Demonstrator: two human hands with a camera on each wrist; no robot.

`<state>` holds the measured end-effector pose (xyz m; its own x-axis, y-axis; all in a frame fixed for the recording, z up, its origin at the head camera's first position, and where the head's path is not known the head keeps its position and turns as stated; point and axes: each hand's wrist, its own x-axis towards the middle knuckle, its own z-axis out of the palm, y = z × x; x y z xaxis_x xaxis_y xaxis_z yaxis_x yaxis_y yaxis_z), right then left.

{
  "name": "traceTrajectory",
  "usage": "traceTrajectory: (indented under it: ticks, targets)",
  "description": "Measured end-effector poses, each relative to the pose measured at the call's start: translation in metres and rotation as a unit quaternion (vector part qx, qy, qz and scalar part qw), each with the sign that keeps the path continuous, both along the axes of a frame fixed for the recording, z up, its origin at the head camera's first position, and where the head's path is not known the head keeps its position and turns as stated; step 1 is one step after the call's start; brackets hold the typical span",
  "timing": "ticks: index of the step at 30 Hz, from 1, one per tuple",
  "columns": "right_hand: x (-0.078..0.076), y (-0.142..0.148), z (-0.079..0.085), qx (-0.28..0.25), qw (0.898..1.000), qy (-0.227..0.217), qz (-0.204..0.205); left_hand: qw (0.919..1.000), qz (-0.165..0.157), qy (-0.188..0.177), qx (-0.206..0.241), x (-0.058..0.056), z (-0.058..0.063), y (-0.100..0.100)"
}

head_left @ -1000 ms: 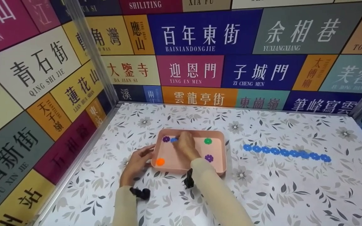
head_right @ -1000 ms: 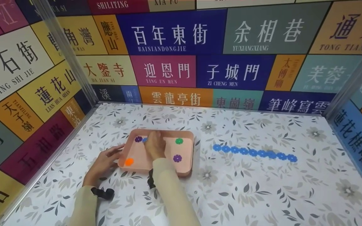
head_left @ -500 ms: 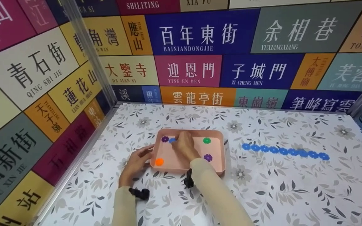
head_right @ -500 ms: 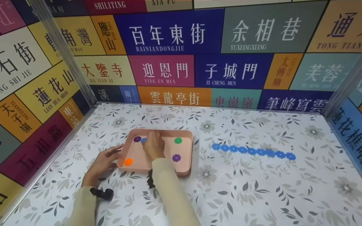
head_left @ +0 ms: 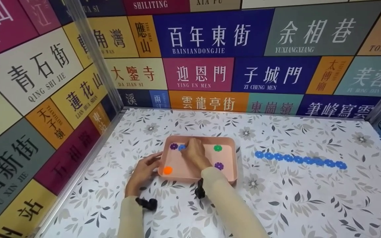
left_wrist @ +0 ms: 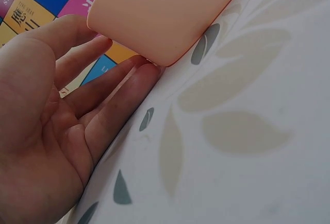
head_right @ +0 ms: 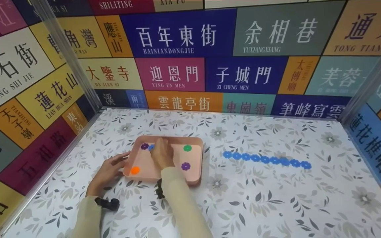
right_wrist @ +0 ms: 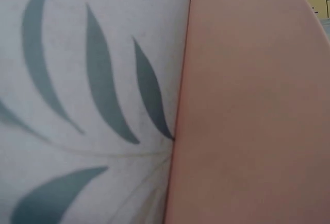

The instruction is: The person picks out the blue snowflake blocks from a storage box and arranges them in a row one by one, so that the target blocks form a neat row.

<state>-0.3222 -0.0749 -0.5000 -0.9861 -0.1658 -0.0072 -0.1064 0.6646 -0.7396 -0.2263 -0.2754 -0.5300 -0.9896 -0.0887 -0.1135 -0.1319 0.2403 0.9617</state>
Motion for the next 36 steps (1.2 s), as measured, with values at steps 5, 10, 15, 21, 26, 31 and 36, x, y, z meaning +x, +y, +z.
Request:
traceTrajectory:
  ticks: [5, 10, 15, 21, 26, 31, 36]
  targets:
    - [0.0015, -0.0008, -0.0003, 0.003, 1.0, 0.01, -0.006, 0.9999, -0.006, 0.007, 0.005, 0.0, -0.001, 0.0]
    - [0.0031, -0.001, 0.0001, -0.008, 1.0, -0.005, -0.004, 1.0, 0.0, 0.009, 0.0, 0.0004, 0.0004, 0.0012]
    - [0.0038, 0.0, -0.0006, -0.008, 1.0, -0.004, 0.004, 1.0, 0.0, 0.006, 0.007, 0.0016, 0.0024, 0.002]
    - [0.0009, 0.0007, 0.0003, 0.002, 1.0, -0.013, 0.017, 0.9999, -0.005, -0.008, 0.013, 0.0017, 0.0027, 0.0015]
    - [-0.0028, 0.0003, 0.0027, 0.025, 0.999, -0.024, 0.03, 0.9996, -0.006, -0.02, 0.018, -0.0001, 0.0022, 0.0017]
    - [-0.0051, -0.0001, 0.0042, 0.042, 0.998, -0.024, 0.034, 0.9998, -0.007, -0.003, 0.018, -0.0005, 0.0018, 0.0012]
    - [-0.0047, -0.0004, 0.0034, 0.048, 0.998, -0.02, 0.046, 1.0, -0.004, -0.002, 0.0, 0.0011, 0.0011, -0.0001]
